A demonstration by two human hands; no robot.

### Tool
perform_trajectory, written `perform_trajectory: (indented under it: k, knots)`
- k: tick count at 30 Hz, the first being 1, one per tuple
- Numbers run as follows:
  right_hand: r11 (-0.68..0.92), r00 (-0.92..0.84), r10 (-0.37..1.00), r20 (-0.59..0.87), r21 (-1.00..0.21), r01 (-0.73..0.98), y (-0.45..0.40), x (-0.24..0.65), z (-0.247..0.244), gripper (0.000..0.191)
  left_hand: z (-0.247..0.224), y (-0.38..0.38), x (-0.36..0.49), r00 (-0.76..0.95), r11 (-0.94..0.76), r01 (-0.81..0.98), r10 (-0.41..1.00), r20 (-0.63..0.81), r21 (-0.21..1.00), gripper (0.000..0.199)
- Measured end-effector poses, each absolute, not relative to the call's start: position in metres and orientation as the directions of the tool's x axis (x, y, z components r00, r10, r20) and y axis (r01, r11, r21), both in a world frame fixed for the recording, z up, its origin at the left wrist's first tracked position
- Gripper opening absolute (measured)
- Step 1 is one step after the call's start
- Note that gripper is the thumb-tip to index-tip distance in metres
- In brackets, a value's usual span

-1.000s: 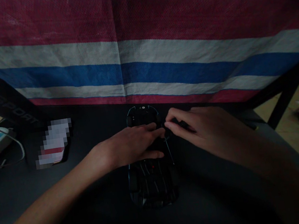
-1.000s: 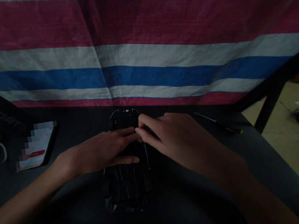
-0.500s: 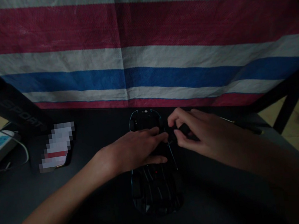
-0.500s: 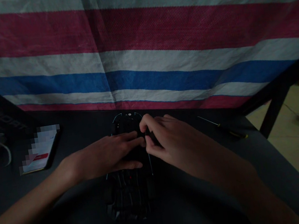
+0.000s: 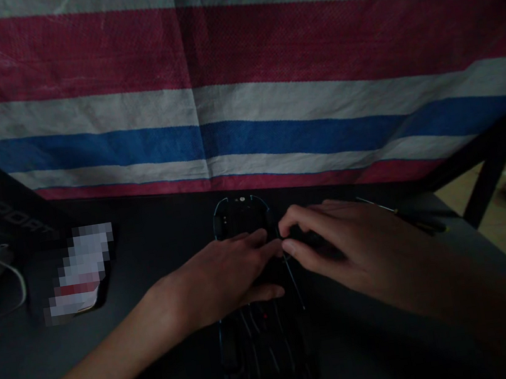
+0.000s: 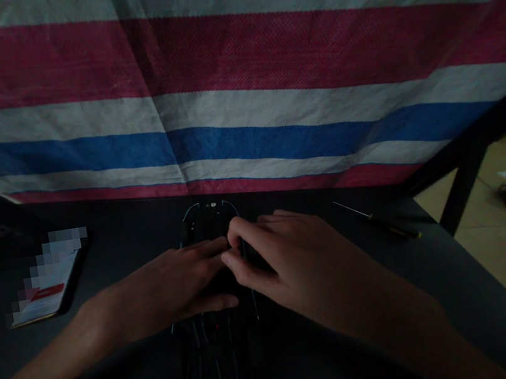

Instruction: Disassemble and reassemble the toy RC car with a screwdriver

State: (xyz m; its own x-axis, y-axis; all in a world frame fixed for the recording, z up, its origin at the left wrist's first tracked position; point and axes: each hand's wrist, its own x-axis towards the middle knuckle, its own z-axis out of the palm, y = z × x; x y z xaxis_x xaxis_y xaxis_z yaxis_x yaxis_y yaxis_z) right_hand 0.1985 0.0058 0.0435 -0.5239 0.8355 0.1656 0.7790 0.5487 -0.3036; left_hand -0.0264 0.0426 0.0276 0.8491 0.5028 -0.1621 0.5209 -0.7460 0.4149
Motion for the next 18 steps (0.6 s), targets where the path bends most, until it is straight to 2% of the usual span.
perform_trajectory:
  k: [3, 7, 11, 18]
  knots:
    - [0.536, -0.528, 0.84, 0.124, -0.331, 0.776, 0.0051, 0.1981, 0.0437, 0.007, 0.0248, 0.0438, -0.027, 0.851, -0.742, 0.516, 0.501, -0.158, 0.427, 0.054]
    - [0.584, -0.574, 0.805, 0.15, -0.373, 0.721, 0.005, 0.1986, 0.0473, 0.022, 0.0212, 0.0457, -0.027, 0.854, -0.74, 0.508, 0.5, -0.145, 0.441, 0.054]
    - [0.538, -0.531, 0.84, 0.116, -0.315, 0.782, 0.0065, 0.1971, 0.049, 0.009, 0.0238, 0.0458, -0.0263, 0.848, -0.733, 0.52, 0.505, -0.162, 0.439, 0.055]
    - [0.574, -0.566, 0.813, 0.138, -0.356, 0.738, 0.0054, 0.1975, 0.0488, 0.014, 0.0284, 0.0436, -0.0272, 0.845, -0.716, 0.523, 0.506, -0.172, 0.463, 0.053]
